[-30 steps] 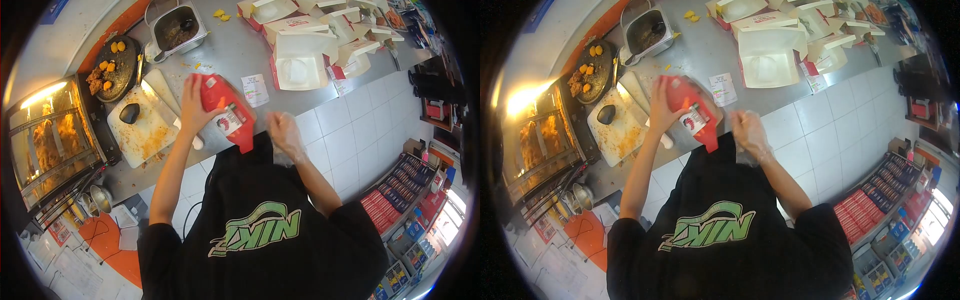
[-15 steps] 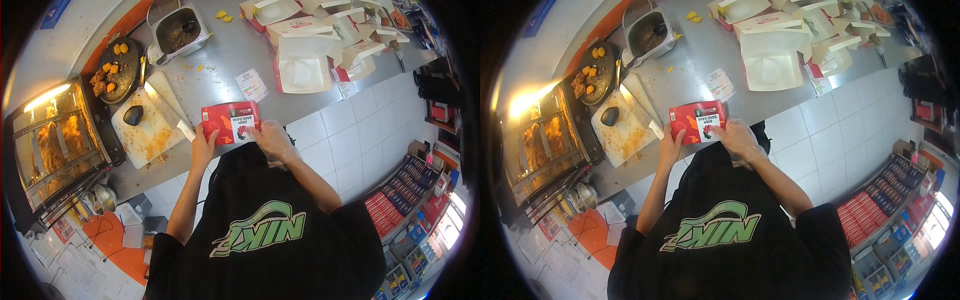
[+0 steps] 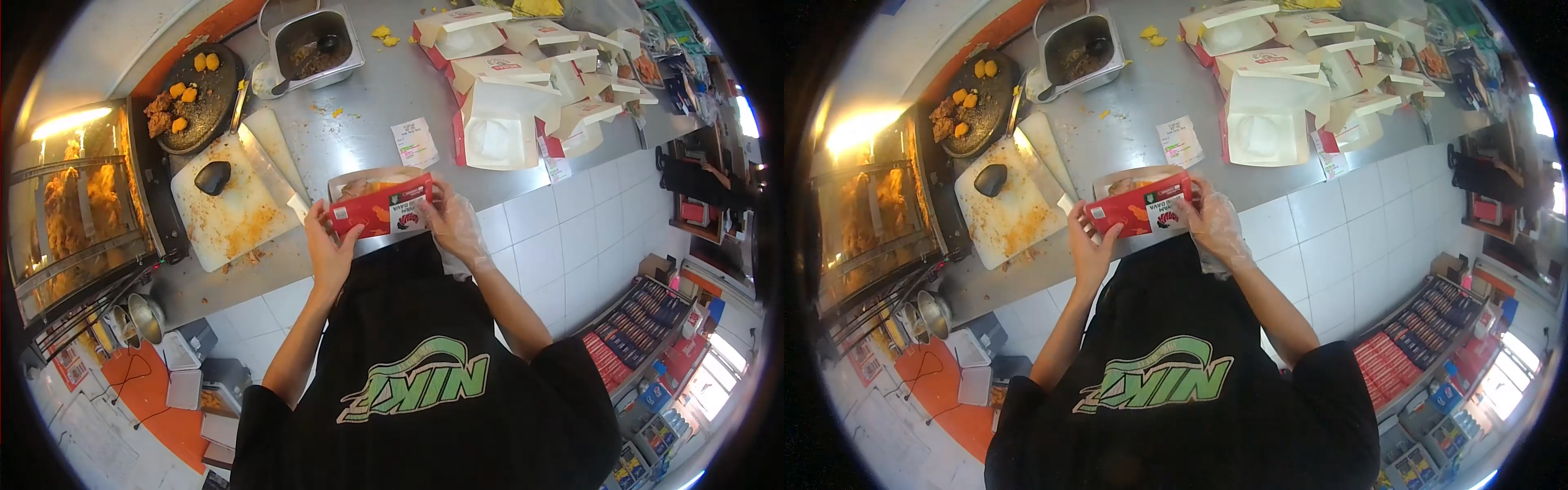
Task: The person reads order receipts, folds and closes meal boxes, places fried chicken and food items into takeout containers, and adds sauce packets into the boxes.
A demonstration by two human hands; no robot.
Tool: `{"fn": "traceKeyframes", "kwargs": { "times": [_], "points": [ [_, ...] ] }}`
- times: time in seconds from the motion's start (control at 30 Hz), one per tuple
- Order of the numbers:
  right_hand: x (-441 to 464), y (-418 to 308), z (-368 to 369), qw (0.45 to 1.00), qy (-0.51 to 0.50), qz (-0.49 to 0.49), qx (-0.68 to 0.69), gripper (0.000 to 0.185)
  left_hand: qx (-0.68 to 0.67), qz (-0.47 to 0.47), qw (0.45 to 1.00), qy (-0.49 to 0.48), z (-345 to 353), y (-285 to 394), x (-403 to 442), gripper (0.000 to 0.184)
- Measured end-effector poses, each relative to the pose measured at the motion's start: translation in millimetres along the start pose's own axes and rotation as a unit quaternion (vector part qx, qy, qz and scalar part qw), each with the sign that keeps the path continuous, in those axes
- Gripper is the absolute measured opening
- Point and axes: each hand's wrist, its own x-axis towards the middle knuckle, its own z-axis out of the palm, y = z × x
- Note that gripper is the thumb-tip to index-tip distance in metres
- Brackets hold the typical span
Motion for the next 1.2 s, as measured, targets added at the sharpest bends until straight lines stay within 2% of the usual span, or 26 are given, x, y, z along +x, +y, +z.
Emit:
{"fn": "traceKeyframes", "kwargs": {
  "times": [0.03, 0.1, 0.17, 0.23, 0.27, 0.33, 0.5, 0.57, 0.63, 0.67, 0.73, 0.77, 0.8, 0.83, 0.9, 0.93, 0.97, 1.0, 1.03, 1.07, 1.1, 1.2],
  "points": [
    [1.2, -3.6, -1.8, 1.000, -0.001, -0.001, -0.002, 0.044, 0.009, 0.036, 0.999, 0.034, -1.0, 2.7, -1.9, 0.071],
    [2.6, -9.3, -5.5, 0.996, -0.029, -0.061, 0.052, 0.048, 0.041, 0.031, 0.998, 0.047, -4.9, -2.2, -3.6, 0.072],
    [6.8, -2.1, -0.8, 0.998, -0.023, -0.064, 0.008, 0.047, 0.072, 0.029, 0.995, 0.060, -6.1, -16.6, 0.4, 0.074],
    [9.6, -2.8, 1.1, 0.997, -0.017, -0.066, -0.036, 0.045, -0.007, -0.051, 0.998, 0.040, -3.7, -32.8, 13.2, 0.075],
    [10.7, -7.0, 1.6, 0.999, -0.021, -0.035, -0.036, 0.046, -0.009, -0.050, 0.998, 0.043, -5.0, -35.9, 19.1, 0.075],
    [13.4, -9.7, 2.2, 0.999, -0.026, -0.010, -0.039, 0.046, -0.071, -0.103, 0.991, -0.046, -8.3, -30.1, 30.7, 0.073],
    [12.0, -3.2, 1.8, 0.995, -0.008, -0.089, 0.051, 0.047, -0.119, -0.028, 0.991, -0.054, -11.0, -20.2, 33.2, 0.071],
    [11.6, -7.7, 1.2, 0.995, -0.009, -0.085, 0.048, 0.046, -0.127, -0.014, 0.990, -0.056, -9.7, -24.7, 35.0, 0.071],
    [12.3, -10.3, 1.3, 0.996, -0.009, -0.080, 0.045, 0.046, -0.125, -0.020, 0.991, -0.043, -7.7, -28.8, 38.7, 0.063],
    [14.2, -10.0, 2.9, 0.998, -0.010, -0.046, 0.040, 0.046, -0.127, -0.018, 0.991, -0.042, -7.1, -30.9, 41.5, 0.063],
    [21.5, -3.1, 6.2, 0.999, -0.012, -0.015, 0.035, 0.046, 0.035, -0.004, 0.997, -0.070, -6.9, -34.3, 49.7, 0.051],
    [29.1, 6.5, 9.3, 0.998, -0.002, -0.001, -0.068, 0.046, 0.035, -0.001, 0.997, -0.068, -5.3, -41.0, 55.3, 0.051],
    [35.0, 14.5, 12.0, 0.985, 0.008, 0.015, -0.169, 0.046, 0.112, -0.013, 0.991, -0.077, -2.0, -54.0, 60.7, 0.048],
    [39.7, 19.0, 13.8, 0.986, 0.011, 0.014, -0.168, 0.046, 0.189, -0.024, 0.978, -0.087, 0.4, -62.2, 65.9, 0.047],
    [46.7, 24.3, 14.6, 0.957, 0.023, -0.038, -0.287, 0.041, 0.232, -0.015, 0.966, -0.113, 3.8, -74.7, 77.7, 0.048],
    [44.6, 3.4, 13.4, 0.957, 0.029, -0.041, -0.286, 0.041, 0.276, -0.007, 0.951, -0.138, 4.0, -73.1, 83.8, 0.049],
    [40.6, -18.2, 13.1, 0.949, 0.084, -0.105, -0.285, 0.036, 0.272, 0.005, 0.959, -0.081, 10.8, -71.1, 83.4, 0.043],
    [38.1, -34.7, 14.9, 0.934, 0.139, -0.168, -0.283, 0.033, 0.272, 0.011, 0.959, -0.080, 13.9, -57.6, 84.9, 0.043],
    [46.1, -29.6, 22.2, 0.933, 0.146, -0.171, -0.282, 0.033, 0.279, 0.173, 0.944, -0.033, 13.6, -35.8, 88.6, 0.043],
    [58.8, -14.9, 32.0, 0.922, 0.134, -0.243, -0.271, 0.031, 0.277, 0.330, 0.902, 0.013, 13.2, -21.7, 92.3, 0.043],
    [65.8, -1.9, 38.2, 0.906, 0.120, -0.312, -0.258, 0.029, 0.276, 0.337, 0.900, 0.011, 15.4, -25.0, 94.3, 0.043],
    [64.1, 13.5, 44.6, 0.913, 0.135, -0.301, -0.242, 0.026, 0.159, 0.320, 0.932, -0.063, 23.0, -42.9, 106.0, 0.024]
  ]
}}
